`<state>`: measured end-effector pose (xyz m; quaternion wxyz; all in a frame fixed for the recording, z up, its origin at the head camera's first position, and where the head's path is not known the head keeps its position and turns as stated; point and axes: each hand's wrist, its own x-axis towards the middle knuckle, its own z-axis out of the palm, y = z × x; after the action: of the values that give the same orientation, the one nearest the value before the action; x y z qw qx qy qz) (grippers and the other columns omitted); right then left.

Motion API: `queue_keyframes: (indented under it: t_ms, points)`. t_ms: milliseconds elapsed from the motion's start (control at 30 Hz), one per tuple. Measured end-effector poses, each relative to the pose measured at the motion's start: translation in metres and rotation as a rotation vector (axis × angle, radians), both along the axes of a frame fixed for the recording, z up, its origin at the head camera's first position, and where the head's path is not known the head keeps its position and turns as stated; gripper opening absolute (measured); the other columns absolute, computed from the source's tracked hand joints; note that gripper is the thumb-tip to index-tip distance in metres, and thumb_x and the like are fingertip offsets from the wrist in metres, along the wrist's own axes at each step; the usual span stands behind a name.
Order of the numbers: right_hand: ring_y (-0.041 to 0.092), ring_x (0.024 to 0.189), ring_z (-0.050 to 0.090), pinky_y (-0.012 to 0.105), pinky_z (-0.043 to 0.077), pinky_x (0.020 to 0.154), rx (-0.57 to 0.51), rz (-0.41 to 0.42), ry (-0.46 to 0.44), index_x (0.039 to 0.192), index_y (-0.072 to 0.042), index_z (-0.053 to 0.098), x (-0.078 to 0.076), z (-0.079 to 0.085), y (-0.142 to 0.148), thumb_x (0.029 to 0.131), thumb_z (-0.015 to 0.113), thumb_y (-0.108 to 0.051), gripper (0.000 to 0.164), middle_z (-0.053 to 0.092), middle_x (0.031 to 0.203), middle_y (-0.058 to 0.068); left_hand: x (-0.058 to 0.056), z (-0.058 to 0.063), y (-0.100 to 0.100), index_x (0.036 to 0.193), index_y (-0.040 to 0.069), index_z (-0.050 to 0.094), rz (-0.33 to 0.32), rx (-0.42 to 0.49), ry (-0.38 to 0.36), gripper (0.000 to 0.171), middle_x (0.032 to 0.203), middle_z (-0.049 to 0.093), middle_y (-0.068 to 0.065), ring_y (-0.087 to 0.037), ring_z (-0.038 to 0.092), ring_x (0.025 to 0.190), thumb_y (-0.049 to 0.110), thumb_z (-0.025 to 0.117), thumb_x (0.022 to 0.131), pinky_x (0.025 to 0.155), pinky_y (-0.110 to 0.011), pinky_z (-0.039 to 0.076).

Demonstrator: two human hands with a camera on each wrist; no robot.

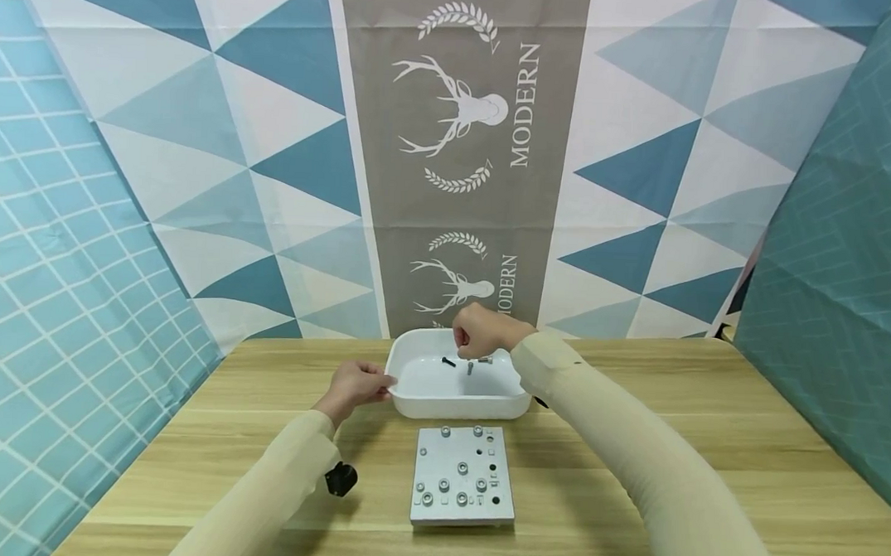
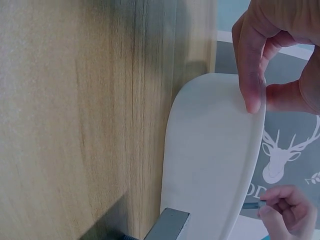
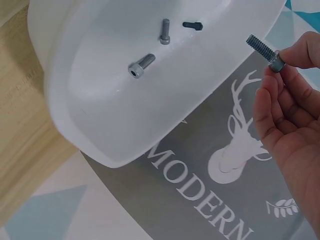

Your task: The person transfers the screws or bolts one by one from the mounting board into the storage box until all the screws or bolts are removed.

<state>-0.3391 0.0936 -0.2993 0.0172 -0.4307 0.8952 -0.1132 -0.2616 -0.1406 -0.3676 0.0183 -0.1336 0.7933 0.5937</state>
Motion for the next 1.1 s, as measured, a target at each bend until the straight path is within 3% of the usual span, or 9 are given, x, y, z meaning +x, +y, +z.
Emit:
queue_keyframes:
  t_ms: [300, 633, 1100]
  points:
    - [0.005, 0.055, 0.048, 0.014, 0.041, 0.049, -0.005, -0.023, 0.019, 0.070, -0.008, 0.066, -0.013, -0.008, -0.002, 0.077, 0.064, -0.003, 0.008, 0.061, 0.064, 0.000, 0.002, 0.000, 0.000, 0.093, -0.008, 0.064, -0.008, -0.009, 0.015, 0.017, 0.073, 0.060, -0.006, -0.006, 0.060, 0.052, 0.003, 0.071, 0.081, 0.067, -0.027, 0.064]
    - [0.009, 0.061, 0.052, 0.015, 0.044, 0.053, 0.013, -0.148, -0.081, 0.074, -0.010, 0.067, -0.026, -0.015, -0.007, 0.080, 0.064, -0.005, 0.008, 0.063, 0.070, 0.001, 0.003, 0.001, 0.000, 0.093, -0.008, 0.064, 0.007, 0.006, 0.021, 0.017, 0.076, 0.059, -0.007, -0.005, 0.060, 0.053, 0.002, 0.071, 0.082, 0.062, -0.023, 0.063]
    - [0.010, 0.067, 0.055, 0.017, 0.048, 0.059, 0.026, -0.155, -0.060, 0.078, -0.006, 0.069, -0.035, -0.026, -0.014, 0.078, 0.064, -0.002, 0.007, 0.066, 0.076, 0.004, 0.002, -0.001, 0.001, 0.089, -0.008, 0.064, 0.025, 0.008, 0.036, 0.014, 0.075, 0.058, -0.007, -0.005, 0.060, 0.051, 0.001, 0.071, 0.081, 0.057, -0.019, 0.061]
